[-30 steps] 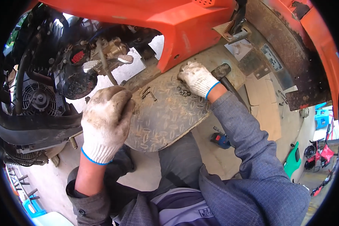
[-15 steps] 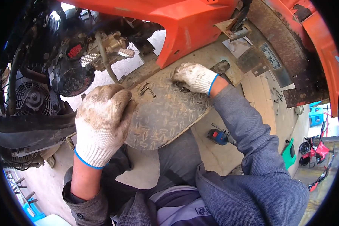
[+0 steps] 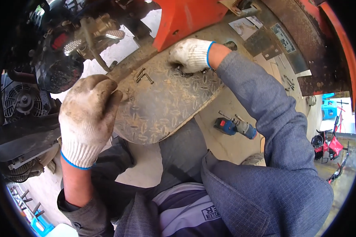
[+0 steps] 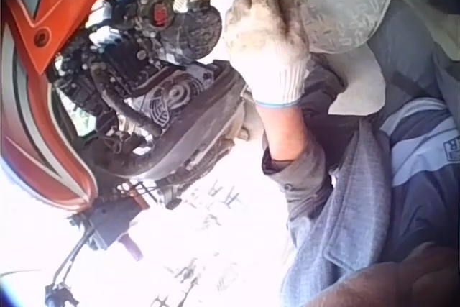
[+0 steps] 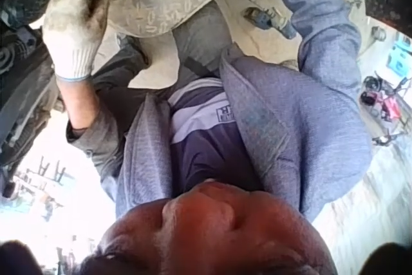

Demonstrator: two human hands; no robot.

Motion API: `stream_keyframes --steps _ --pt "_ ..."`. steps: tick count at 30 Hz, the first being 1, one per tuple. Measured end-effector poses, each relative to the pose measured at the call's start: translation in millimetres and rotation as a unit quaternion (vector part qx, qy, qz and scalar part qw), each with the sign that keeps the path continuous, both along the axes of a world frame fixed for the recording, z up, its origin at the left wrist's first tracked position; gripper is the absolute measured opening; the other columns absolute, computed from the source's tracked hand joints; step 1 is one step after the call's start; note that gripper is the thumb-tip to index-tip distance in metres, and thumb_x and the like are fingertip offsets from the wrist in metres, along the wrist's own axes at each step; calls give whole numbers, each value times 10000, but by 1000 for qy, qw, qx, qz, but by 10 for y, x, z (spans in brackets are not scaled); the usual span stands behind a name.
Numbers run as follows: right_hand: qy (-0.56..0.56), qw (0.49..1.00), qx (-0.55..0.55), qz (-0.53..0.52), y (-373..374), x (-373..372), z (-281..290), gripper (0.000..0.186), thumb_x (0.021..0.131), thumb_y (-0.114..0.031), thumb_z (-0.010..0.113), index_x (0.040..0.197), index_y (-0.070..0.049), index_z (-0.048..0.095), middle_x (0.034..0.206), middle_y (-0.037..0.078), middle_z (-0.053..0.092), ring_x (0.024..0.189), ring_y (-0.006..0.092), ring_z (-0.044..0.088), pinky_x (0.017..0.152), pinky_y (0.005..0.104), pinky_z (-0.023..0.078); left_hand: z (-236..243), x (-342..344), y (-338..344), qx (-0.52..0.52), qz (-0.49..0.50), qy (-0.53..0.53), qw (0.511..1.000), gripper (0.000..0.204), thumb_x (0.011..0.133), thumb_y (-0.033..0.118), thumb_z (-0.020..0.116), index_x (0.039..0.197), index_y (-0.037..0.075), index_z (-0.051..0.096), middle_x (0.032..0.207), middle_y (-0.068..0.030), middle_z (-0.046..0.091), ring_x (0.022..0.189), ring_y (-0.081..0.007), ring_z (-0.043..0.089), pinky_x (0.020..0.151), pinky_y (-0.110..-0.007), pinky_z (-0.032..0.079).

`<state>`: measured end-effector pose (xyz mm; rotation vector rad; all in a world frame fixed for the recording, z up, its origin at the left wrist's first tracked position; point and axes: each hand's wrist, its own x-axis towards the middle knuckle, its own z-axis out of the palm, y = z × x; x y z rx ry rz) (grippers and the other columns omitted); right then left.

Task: Repairing and adjusting the brake and foot pedal components of a motorized tricycle.

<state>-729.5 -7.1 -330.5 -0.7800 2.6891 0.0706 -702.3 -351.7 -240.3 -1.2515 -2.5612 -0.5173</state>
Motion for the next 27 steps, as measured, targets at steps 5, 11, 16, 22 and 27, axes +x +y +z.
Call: stream_keyframes --steps 5,11,16,22,27 --pt "-18 998 5 -53 52 32 68 260 822 -183 739 1064 -89 751 1029 134 762 1030 368 731 920 483 584 -12 20 8 0 -7 -14 1000 158 912 87 771 1060 39 751 1096 -152 744 1007 -383 718 873 -457 572" --pt "49 983 -99 -148 319 108 103 239 868 -194 727 1081 -91 763 1046 137 768 1045 359 734 936 478 585 4 32 37 -15 -5 -24 1000 157 910 106 771 1053 44 756 1100 -151 746 1010 -383 717 876 -463 571" --pt "111 977 -157 -88 411 194 -97 321 912 -190 705 1221 -130 767 1188 147 762 1170 347 709 1043 466 554 -7 50 40 -44 -13 -34 998 161 901 122 783 1040 48 754 1101 -144 745 1009 -378 710 872 -466 568" --pt "198 977 -66 -41 263 166 -324 220 871 -216 747 1057 -104 777 1040 132 737 1116 340 695 979 484 561 34 79 9 -74 -19 -17 997 229 914 238 792 1054 67 730 1088 -137 723 1007 -377 696 852 -490 559" --pt "194 979 -21 -52 180 203 -280 176 905 -141 660 1035 -110 774 1010 131 744 1035 337 730 940 454 576 60 75 14 -66 -45 -50 996 191 920 218 775 1035 72 730 1068 -116 719 1009 -371 693 865 -486 562"
